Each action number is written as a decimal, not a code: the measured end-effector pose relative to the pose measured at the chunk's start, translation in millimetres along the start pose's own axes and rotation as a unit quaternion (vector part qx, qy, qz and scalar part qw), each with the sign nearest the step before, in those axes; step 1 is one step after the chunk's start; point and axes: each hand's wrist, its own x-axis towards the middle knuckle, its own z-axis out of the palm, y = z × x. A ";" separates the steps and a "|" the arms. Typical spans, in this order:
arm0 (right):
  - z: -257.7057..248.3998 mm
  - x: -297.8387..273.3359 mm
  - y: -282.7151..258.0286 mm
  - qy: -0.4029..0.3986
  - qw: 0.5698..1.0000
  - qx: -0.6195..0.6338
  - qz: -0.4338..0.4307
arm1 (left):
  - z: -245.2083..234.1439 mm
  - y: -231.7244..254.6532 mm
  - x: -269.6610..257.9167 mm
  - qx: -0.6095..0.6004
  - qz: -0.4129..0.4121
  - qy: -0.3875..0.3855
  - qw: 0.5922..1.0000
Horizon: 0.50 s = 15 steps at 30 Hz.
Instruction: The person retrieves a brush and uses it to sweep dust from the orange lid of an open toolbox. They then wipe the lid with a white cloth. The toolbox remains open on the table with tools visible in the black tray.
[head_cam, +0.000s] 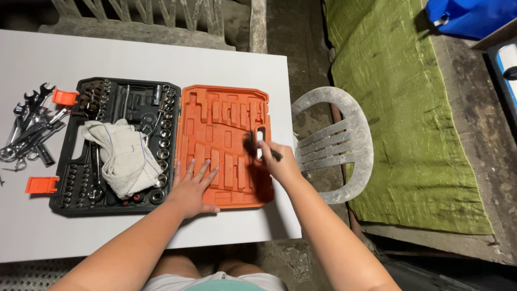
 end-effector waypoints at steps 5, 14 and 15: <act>-2.1 10.8 0.4 -0.106 0.990 -0.019 0.094 | -1.7 1.0 0.5 0.012 -0.005 -0.013 1.000; 0.7 3.9 9.3 -0.013 0.997 -0.008 -0.080 | 0.9 2.9 -1.4 0.000 -0.002 -0.011 1.000; -3.5 5.3 7.3 -0.031 0.999 0.025 -0.010 | -1.8 1.5 0.8 0.001 -0.005 -0.012 1.000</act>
